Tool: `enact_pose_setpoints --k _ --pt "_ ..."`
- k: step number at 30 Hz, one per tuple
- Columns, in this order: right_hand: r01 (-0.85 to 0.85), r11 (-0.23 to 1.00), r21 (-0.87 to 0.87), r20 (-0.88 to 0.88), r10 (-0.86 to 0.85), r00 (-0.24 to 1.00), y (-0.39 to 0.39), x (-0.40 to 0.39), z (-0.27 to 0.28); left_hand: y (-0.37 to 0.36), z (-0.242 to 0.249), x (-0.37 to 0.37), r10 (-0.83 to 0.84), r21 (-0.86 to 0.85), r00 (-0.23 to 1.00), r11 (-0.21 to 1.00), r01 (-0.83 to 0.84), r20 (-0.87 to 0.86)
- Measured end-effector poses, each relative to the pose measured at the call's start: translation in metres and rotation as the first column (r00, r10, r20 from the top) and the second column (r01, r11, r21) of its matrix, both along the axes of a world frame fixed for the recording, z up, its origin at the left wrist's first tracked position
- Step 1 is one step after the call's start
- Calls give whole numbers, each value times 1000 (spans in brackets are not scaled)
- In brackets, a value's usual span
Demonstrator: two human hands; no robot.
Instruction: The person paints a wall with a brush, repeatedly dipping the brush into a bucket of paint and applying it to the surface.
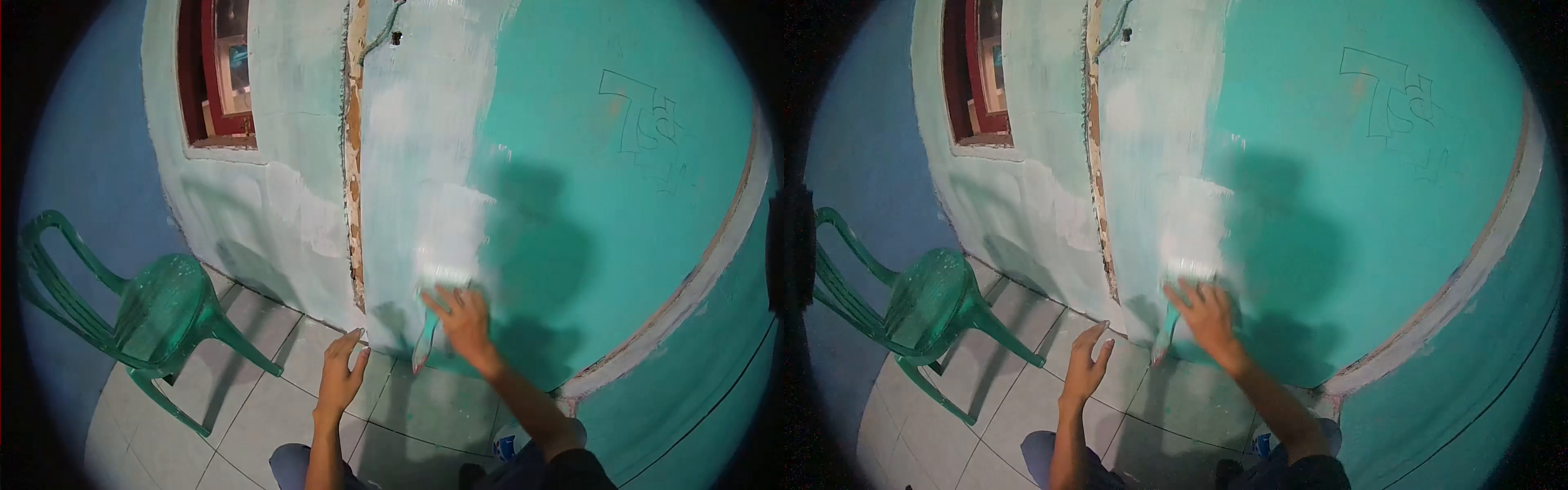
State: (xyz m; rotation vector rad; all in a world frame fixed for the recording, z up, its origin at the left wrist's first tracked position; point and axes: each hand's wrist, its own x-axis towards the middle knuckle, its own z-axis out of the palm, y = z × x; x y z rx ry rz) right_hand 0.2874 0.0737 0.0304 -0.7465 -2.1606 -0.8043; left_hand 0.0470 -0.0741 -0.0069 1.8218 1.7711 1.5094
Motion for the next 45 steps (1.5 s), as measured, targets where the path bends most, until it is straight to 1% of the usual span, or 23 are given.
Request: enact_pose_setpoints --k 2,4,5,8,10,13,16,17,18,19,21,22,23,25,26,30,31,33,36,41,42,44,45 --pt "-10 995 -101 47 14 999 -12 7 -48 -3 6 7 21 -9 1000 1000 -21 4" --pt "-86 972 -218 52 100 994 -22 9 -60 -6 15 10 -45 8 998 999 45 51" --pt "-105 973 -203 16 111 994 -16 9 -59 -5 14 8 -36 11 998 999 35 48" --pt "-65 996 -60 -86 59 995 -19 -4 38 -3 10 12 -31 4 999 1000 31 6" --pt "-20 977 214 -148 53 988 -5 -9 101 -1 11 9 -23 -3 999 1000 23 25" --pt "46 929 368 -240 47 970 4 -10 156 3 7 9 -28 14 999 1000 28 27" --pt "99 957 274 -169 -54 984 15 4 111 3 9 12 -33 -3 999 999 33 24" --pt "71 966 247 -156 -33 987 18 9 72 2 9 14 -34 -5 999 999 34 26" --pt "78 991 107 -98 -67 993 7 16 30 1 10 17 -27 -7 999 1000 28 27" --pt "7 1000 -11 -68 -8 998 -8 17 0 1 12 19 -53 15 999 999 53 4" --pt "-30 997 -73 13 31 999 -17 27 -76 3 11 27 -77 23 997 997 77 -16" --pt "-31 996 -86 10 32 999 -18 30 -96 3 10 30 -99 15 995 995 100 -29" --pt "-56 975 -214 18 62 998 -20 33 -112 1 9 30 -121 6 992 993 122 -47" --pt "-46 910 -411 0 51 999 -22 27 -104 -4 15 32 -119 0 991 993 119 -59" --pt "-52 910 -412 7 60 998 -18 27 -85 -6 18 34 -125 -1 990 992 125 -62" --pt "-62 998 6 -143 62 988 -10 11 44 -7 17 31 -89 21 996 996 90 -27" --pt "-71 997 -4 -135 70 988 -7 7 62 -6 13 28 -85 9 996 996 86 -37" --pt "-28 970 241 -171 70 983 -3 1 78 -2 3 23 -80 -3 995 997 80 -55" --pt "40 992 119 -125 -25 992 9 -5 26 -2 -13 19 -61 -74 995 996 56 -73" --pt "-122 969 -213 45 134 990 3 -3 -170 2 -60 8 -98 -202 991 976 77 -95" --pt "-128 967 -218 32 138 990 -3 -2 -184 3 -63 4 -123 -232 988 968 97 -99" --pt "-73 878 -473 81 126 989 -4 -1 -196 -9 -62 3 -98 -277 985 959 55 -143" --pt "-63 925 -374 80 100 992 -5 -8 -175 -13 -68 0 -116 -252 984 964 78 -138"
